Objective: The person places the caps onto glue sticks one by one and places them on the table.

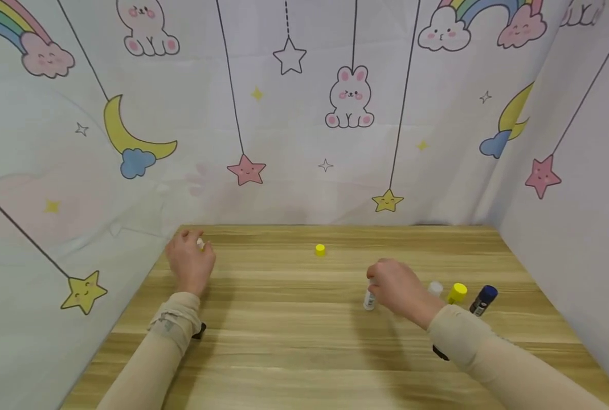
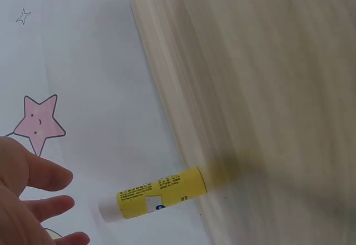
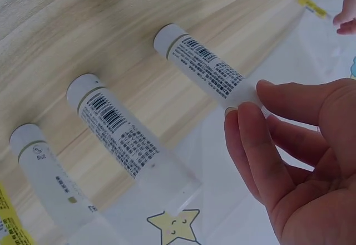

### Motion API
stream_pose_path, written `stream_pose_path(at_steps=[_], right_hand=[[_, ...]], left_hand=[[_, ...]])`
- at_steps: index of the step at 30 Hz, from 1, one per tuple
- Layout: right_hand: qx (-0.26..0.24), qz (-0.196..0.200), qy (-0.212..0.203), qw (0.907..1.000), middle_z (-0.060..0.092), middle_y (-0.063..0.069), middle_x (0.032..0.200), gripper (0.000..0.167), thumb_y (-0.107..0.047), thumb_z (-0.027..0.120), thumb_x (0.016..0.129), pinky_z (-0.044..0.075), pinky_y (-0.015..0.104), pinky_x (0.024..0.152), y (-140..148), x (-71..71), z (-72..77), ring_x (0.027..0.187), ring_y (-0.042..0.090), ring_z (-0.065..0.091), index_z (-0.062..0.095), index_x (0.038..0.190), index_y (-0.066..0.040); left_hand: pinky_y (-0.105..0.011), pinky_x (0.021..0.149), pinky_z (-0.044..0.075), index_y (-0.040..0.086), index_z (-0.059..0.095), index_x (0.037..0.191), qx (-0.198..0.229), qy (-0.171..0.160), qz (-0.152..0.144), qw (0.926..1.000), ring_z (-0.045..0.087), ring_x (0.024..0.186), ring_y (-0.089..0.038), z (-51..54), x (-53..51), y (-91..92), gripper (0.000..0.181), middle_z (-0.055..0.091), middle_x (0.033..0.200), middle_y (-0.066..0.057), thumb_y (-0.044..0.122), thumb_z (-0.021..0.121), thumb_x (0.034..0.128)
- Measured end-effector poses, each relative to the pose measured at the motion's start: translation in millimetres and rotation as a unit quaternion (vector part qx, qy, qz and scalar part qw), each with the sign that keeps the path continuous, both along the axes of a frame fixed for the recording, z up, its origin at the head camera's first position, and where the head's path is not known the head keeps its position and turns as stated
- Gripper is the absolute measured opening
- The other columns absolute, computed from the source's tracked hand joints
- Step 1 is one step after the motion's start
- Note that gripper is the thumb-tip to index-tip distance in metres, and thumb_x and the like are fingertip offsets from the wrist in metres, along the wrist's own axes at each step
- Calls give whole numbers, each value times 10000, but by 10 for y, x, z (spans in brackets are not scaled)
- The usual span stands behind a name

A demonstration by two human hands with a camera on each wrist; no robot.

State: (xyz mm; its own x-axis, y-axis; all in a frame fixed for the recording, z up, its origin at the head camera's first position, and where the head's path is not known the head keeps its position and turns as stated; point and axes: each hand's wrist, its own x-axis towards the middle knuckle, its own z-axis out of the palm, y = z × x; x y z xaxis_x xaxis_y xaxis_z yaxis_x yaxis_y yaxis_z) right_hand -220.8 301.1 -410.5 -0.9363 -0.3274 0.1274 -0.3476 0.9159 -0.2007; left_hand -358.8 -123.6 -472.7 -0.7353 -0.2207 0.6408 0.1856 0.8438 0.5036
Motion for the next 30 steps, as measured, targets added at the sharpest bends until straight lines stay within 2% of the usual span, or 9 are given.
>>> stream_pose_path(at_steps=[4,7,12,17,21,24,30], right_hand=[[124,26,5,9999,684,96,938,183,-71,797,854,576,371,692,55,18,15,821,234,663,755,1019,-4],[178,73,69,9998,687,106,940,177,-63,797,848,579,380,694,93,34,22,834,252,669,757,1010,-3],[239,93,126,9996,693,103,938,165,-51,806,833,580,387,693,149,65,23,844,259,670,762,987,-9],[213,84,109,9997,697,102,944,168,-44,814,824,578,378,680,184,104,27,838,256,672,766,982,-14],[218,44,27,9998,697,101,952,174,-48,818,821,575,364,672,203,118,23,840,245,669,765,984,-16],[280,76,72,9996,701,104,957,177,-50,822,817,572,357,662,200,115,31,837,245,672,766,982,-18],[383,82,118,9992,717,92,987,196,-95,822,811,561,368,651,197,110,73,842,248,673,769,995,-49]], left_hand=[[-599,1108,261,-47,648,1153,6,-171,80,9998,422,1245,-504,-16,-48,-53,290,491,1336,-322,86,691,898],[-604,1103,276,-62,616,1197,194,-308,68,9993,401,1273,-514,-19,-79,-81,348,442,1387,-333,97,697,898],[-622,1020,378,-50,472,1427,698,-571,-3,9959,390,1308,-488,-41,-118,-108,590,405,1430,-312,108,704,909],[-622,1002,387,-2,248,1558,1347,-868,-93,9870,406,1299,-488,-74,-129,-118,789,390,1445,-295,133,696,923],[-633,1019,358,45,173,1584,1781,-1063,-124,9782,425,1277,-518,-109,-148,-132,854,388,1453,-310,121,699,916],[-638,1011,362,69,145,1591,1959,-1204,-133,9731,439,1260,-528,-150,-181,-170,877,386,1455,-327,117,699,913],[-594,950,416,41,250,1527,2276,-1490,-171,9621,547,1117,-480,-228,-196,-206,767,565,1258,-295,144,706,918]])
